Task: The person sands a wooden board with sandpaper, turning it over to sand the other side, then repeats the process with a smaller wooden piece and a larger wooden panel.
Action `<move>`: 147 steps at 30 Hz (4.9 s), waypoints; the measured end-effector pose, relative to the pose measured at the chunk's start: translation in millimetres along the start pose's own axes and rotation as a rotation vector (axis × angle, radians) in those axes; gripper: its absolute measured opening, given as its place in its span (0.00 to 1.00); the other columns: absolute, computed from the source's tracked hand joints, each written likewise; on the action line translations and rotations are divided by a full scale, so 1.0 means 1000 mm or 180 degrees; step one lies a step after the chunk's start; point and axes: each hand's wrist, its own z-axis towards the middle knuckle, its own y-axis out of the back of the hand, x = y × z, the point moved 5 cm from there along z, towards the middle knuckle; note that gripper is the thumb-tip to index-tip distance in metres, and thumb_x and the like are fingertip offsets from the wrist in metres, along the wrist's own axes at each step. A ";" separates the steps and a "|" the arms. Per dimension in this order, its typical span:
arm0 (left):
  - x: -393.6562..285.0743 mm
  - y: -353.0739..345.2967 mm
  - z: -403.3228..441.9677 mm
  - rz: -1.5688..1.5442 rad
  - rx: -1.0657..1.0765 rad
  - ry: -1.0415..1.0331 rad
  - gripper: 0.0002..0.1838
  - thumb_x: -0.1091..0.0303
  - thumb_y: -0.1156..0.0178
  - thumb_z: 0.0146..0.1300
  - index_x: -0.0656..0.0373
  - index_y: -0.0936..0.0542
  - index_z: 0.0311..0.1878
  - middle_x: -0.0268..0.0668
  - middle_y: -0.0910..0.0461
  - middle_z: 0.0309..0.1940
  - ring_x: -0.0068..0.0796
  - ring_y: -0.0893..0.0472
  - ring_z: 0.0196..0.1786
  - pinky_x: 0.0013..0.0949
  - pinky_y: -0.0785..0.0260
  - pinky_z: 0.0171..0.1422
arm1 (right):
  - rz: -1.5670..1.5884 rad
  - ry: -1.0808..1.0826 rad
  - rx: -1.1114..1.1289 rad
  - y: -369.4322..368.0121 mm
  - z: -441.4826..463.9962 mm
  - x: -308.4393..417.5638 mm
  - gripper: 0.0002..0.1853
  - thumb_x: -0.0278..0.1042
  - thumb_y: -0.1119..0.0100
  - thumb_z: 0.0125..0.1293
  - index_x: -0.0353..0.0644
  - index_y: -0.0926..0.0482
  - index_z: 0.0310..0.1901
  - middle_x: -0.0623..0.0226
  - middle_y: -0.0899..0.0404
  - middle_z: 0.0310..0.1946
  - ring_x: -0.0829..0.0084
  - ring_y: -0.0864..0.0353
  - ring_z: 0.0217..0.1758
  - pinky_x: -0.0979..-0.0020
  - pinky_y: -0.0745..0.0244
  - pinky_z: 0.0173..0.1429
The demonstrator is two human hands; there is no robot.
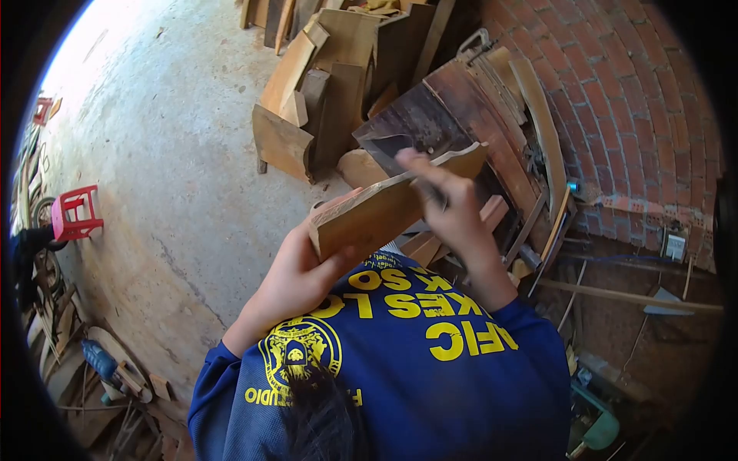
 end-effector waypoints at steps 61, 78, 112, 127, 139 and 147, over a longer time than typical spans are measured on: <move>-0.082 -0.047 -0.001 0.4255 0.0983 -0.3544 0.10 0.68 0.36 0.53 0.55 0.23 0.38 0.34 0.16 0.39 0.37 0.17 0.46 0.41 0.23 0.49 | 0.0426 -0.0371 -0.0478 0.035 -0.100 -0.018 0.35 0.13 0.40 0.47 0.42 0.28 0.62 0.56 0.29 0.61 0.62 0.34 0.69 0.64 0.40 0.73; -0.063 -0.011 0.023 0.4644 0.0632 -0.3710 0.11 0.68 0.37 0.46 0.53 0.20 0.37 0.33 0.18 0.39 0.35 0.19 0.43 0.38 0.29 0.48 | -0.0265 -0.1010 -0.0788 0.011 -0.101 -0.076 0.32 0.16 0.42 0.53 0.40 0.31 0.64 0.51 0.34 0.65 0.61 0.39 0.71 0.62 0.45 0.75; -0.080 0.005 0.053 0.4000 0.0492 -0.3793 0.09 0.73 0.37 0.45 0.58 0.23 0.33 0.37 0.19 0.33 0.38 0.20 0.37 0.38 0.32 0.46 | -0.0260 -0.0565 -0.0209 0.003 -0.060 0.029 0.41 0.13 0.50 0.46 0.43 0.37 0.68 0.54 0.42 0.70 0.61 0.43 0.73 0.62 0.44 0.75; -0.054 0.042 0.045 0.4109 0.0629 -0.3473 0.09 0.68 0.36 0.46 0.54 0.22 0.34 0.32 0.18 0.35 0.34 0.20 0.39 0.40 0.32 0.47 | -0.0191 -0.0341 -0.0111 -0.039 -0.058 -0.009 0.40 0.14 0.42 0.46 0.38 0.37 0.67 0.51 0.41 0.69 0.59 0.46 0.75 0.62 0.50 0.77; -0.050 0.050 0.051 0.3918 0.0444 -0.3684 0.10 0.72 0.34 0.46 0.55 0.23 0.33 0.32 0.20 0.31 0.34 0.21 0.34 0.38 0.31 0.42 | -0.0054 -0.1569 -0.1569 0.001 -0.073 -0.149 0.18 0.31 0.48 0.68 0.38 0.27 0.59 0.52 0.29 0.60 0.56 0.36 0.68 0.67 0.35 0.66; -0.040 0.069 0.059 0.3305 -0.0014 -0.3351 0.09 0.81 0.38 0.48 0.60 0.25 0.33 0.39 0.21 0.29 0.38 0.22 0.34 0.38 0.28 0.41 | 0.1629 -0.1712 -0.3080 0.017 -0.087 -0.162 0.17 0.38 0.45 0.69 0.34 0.24 0.51 0.61 0.21 0.43 0.76 0.24 0.47 0.72 0.30 0.52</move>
